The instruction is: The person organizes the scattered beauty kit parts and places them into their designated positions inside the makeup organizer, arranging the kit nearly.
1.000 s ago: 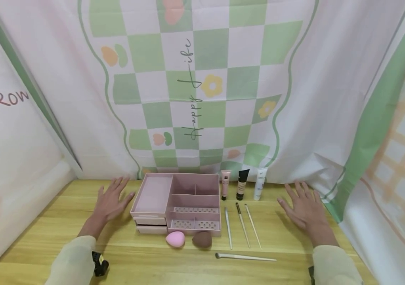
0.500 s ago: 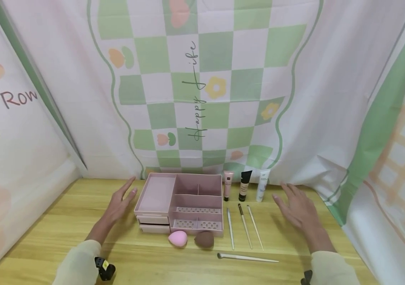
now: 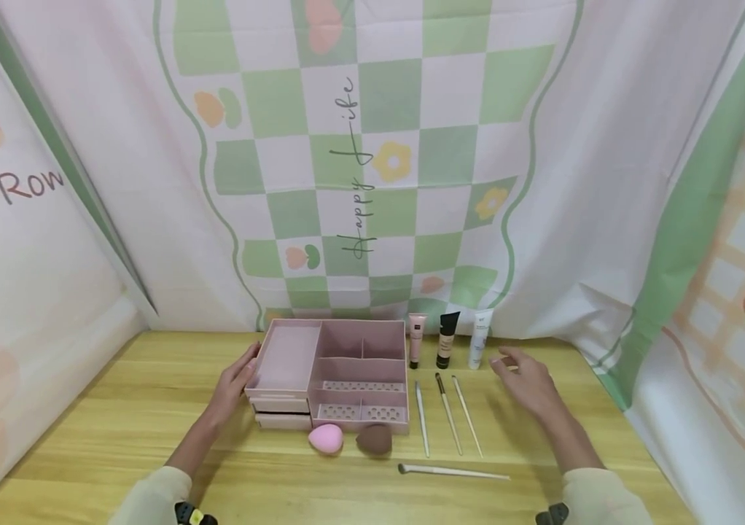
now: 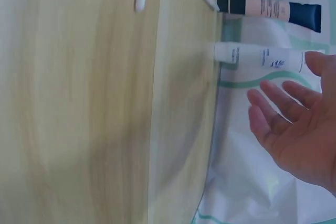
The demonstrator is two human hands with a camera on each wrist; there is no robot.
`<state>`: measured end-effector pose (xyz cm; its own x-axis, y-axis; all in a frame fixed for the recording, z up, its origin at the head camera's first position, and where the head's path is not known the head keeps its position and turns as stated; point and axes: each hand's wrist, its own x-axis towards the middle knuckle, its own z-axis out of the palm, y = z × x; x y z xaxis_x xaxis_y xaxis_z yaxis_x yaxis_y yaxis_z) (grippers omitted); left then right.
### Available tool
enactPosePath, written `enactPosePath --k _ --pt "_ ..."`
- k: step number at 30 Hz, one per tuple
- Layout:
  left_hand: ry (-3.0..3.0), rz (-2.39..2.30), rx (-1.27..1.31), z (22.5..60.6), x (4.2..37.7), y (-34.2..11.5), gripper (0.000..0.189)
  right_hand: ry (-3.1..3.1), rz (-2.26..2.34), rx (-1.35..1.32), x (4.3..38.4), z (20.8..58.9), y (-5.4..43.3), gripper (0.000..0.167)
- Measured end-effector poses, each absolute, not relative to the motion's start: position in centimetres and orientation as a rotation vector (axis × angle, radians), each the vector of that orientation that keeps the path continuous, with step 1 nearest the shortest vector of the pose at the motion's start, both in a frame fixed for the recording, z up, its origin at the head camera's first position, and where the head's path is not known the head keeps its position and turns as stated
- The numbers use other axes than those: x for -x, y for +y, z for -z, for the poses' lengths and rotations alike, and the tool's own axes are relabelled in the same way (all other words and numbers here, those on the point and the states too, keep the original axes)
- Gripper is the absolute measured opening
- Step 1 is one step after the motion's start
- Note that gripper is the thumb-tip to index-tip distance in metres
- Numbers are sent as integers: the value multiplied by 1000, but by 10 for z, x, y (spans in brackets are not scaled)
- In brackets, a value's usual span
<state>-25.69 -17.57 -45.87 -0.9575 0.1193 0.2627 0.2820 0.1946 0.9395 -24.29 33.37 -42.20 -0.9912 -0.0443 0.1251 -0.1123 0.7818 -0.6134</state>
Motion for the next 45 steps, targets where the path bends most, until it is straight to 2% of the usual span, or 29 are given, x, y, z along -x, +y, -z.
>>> enactPosePath --k 6,13,19,32,45 --pt "-2253 1978 366 455 249 -173 58 -2928 -1133 -109 237 422 322 56" --pt "-2175 2172 348 450 240 -167 66 -2945 -1218 -74 229 429 315 53" --pt "-2067 2292 407 452 237 -166 67 -2934 -1380 -72 224 438 309 46" --pt "-1964 2356 431 456 240 -168 66 -3005 -1288 11 222 447 296 27" --pt "-1959 2343 386 456 239 -165 67 -3028 -1155 80 221 448 287 25"
